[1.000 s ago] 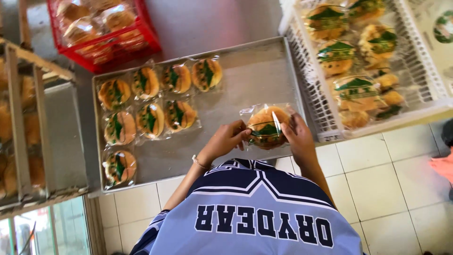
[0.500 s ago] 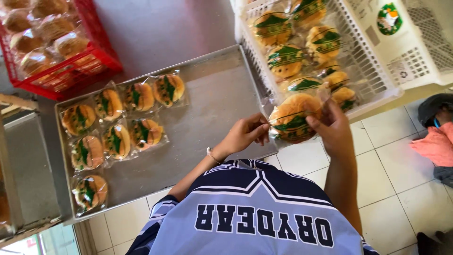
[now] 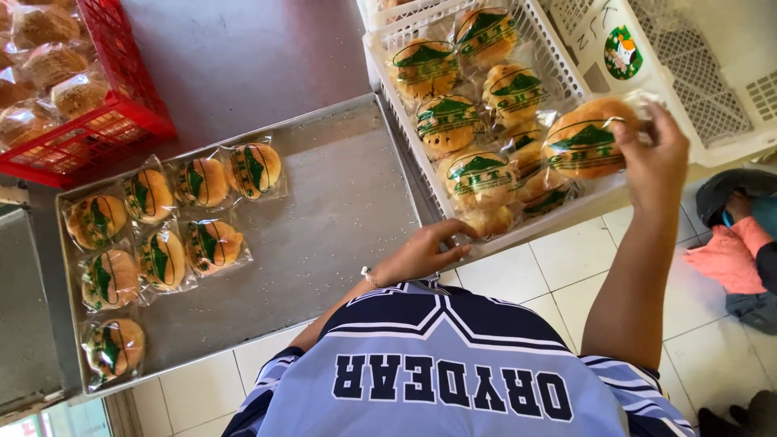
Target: The person organizes packaged sandwiches by picking them up from a large metal tray and placing them into white plastic crates, and then moves a tray of sandwiches.
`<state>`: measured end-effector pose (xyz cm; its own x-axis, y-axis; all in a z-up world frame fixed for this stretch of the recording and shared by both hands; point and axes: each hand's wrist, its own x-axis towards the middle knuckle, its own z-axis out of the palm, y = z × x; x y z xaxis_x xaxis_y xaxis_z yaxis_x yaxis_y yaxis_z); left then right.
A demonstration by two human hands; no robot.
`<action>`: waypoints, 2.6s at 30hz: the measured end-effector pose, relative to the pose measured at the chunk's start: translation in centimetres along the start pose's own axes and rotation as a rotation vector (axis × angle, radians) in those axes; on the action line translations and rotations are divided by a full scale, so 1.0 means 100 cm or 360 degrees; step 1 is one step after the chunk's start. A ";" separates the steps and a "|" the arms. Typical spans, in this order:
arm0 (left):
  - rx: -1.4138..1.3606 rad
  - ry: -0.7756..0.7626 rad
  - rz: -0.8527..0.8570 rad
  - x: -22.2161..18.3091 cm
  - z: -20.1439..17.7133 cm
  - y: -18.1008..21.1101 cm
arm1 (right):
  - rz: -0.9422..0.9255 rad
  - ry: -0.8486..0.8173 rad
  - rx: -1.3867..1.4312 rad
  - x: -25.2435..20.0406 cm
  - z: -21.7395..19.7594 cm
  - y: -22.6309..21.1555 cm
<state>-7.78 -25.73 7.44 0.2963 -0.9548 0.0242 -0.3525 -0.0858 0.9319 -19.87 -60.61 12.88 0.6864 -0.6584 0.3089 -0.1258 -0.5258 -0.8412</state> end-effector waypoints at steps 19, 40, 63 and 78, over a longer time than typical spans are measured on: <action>-0.0162 0.0193 -0.0033 -0.025 -0.005 0.004 | -0.0127 -0.0166 -0.0981 -0.001 0.069 0.061; 0.0344 0.2040 -0.0608 -0.303 -0.158 -0.078 | -0.0368 0.0079 0.0710 -0.149 0.278 -0.149; -0.0165 0.0395 -0.0308 -0.088 -0.081 -0.089 | -0.0062 0.0902 -0.0932 -0.053 0.001 0.199; -0.0132 0.0778 -0.0520 0.026 0.036 -0.055 | 0.0571 -0.0556 -0.0911 0.008 -0.031 0.147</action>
<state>-8.31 -28.74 1.09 0.7592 -0.6391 -0.1232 -0.1095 -0.3120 0.9438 -23.35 -70.55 2.09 0.7082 -0.6830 -0.1789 -0.6707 -0.5716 -0.4727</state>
